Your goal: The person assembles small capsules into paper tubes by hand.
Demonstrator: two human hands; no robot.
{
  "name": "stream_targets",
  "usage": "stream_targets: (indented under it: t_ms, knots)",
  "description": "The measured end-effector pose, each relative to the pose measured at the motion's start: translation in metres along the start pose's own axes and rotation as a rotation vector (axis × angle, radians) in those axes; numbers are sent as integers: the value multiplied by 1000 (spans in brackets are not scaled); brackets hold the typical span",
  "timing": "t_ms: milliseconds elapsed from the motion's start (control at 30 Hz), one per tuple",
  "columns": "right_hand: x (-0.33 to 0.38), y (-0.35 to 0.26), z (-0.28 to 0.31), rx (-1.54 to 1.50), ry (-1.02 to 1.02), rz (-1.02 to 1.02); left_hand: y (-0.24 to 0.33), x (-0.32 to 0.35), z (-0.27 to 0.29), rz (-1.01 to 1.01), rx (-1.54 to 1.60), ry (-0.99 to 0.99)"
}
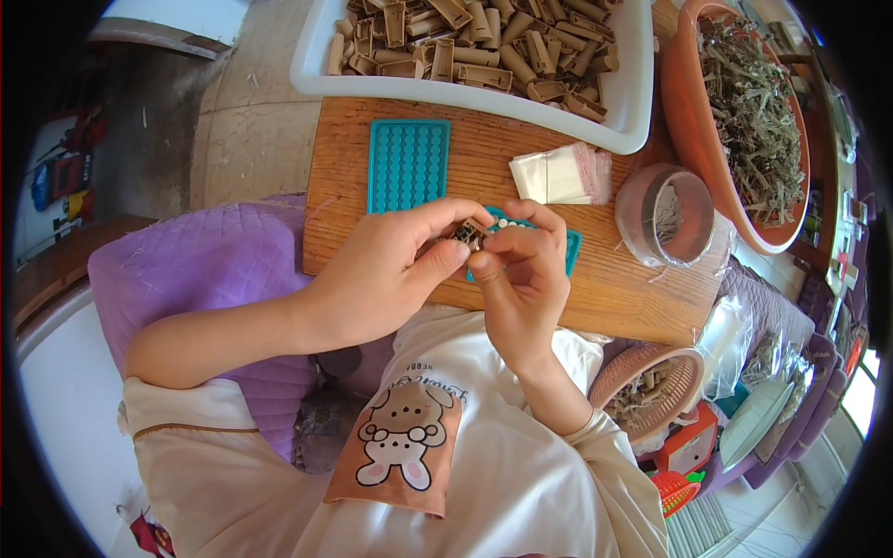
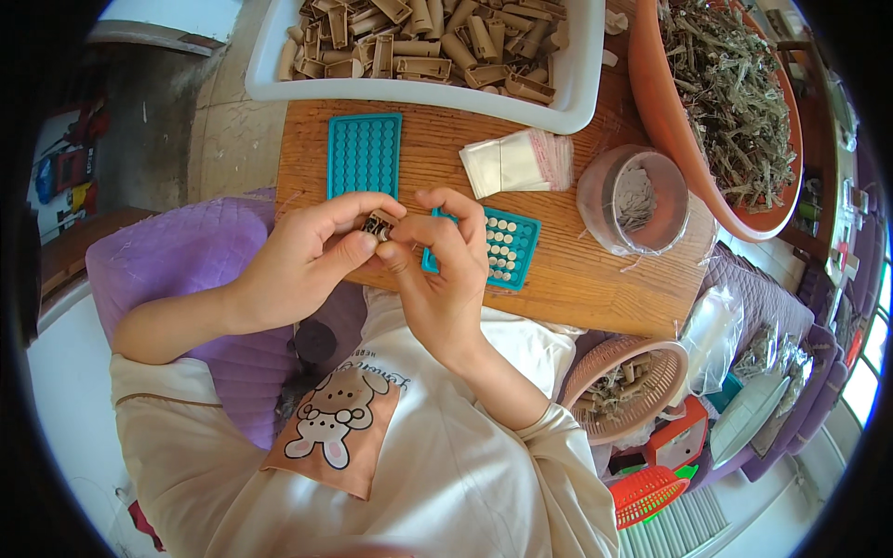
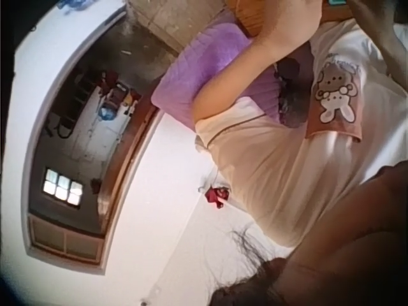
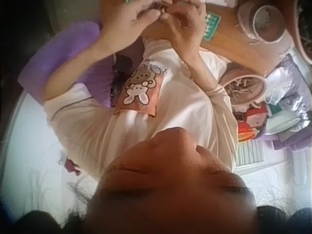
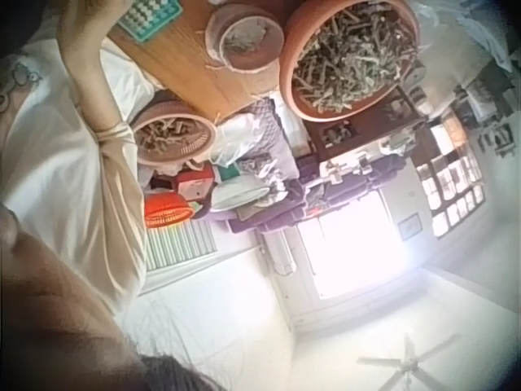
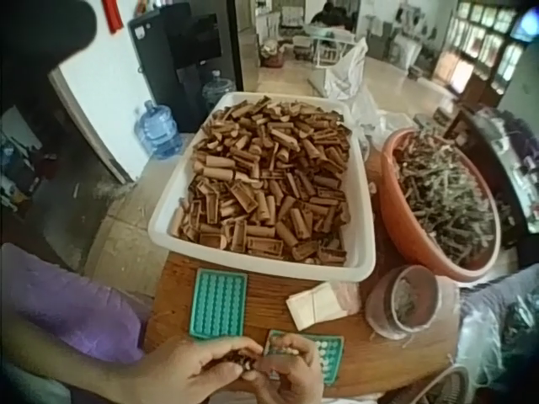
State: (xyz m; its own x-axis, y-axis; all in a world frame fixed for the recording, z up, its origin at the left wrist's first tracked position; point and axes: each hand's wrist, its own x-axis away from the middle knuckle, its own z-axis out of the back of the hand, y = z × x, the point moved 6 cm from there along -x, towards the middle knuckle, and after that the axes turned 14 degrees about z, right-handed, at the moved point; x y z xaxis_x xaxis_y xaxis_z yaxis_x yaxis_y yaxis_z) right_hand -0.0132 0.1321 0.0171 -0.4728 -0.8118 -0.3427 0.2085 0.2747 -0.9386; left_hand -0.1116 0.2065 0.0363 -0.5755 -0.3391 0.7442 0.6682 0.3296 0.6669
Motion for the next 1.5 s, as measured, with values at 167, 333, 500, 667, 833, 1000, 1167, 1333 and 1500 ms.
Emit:
stream_targets:
  t_ms: [167,333,500,667,833,1000,1167,1333,1500]
  knots:
    - [-1,-6,2,125,10,55,1,3,-1,-13,53,-25]
    - [-7,-14,1,190,-18,157,4,5,0,-25,-51,19]
    - [-9,-10,-3,88,-141,24,8,8,3,-79,-179,82]
    - [-5,9,-6,-511,-152,-430,13,10,-1,-122,-288,65]
    - [-8,10,-12,-746,-159,-571,0,4,-4,-71,-95,-20]
    - [-8,22,-11,-647,-233,-516,-3,-3,-7,-75,285,-170]
    - [-10,28,-9,-663,-250,-459,-6,-8,1,169,326,-193]
    - [-16,45,10,132,-367,-184,0,-9,12,80,340,-141]
    - [19,45,-16,689,-747,293,-2,-9,12,96,293,-140]
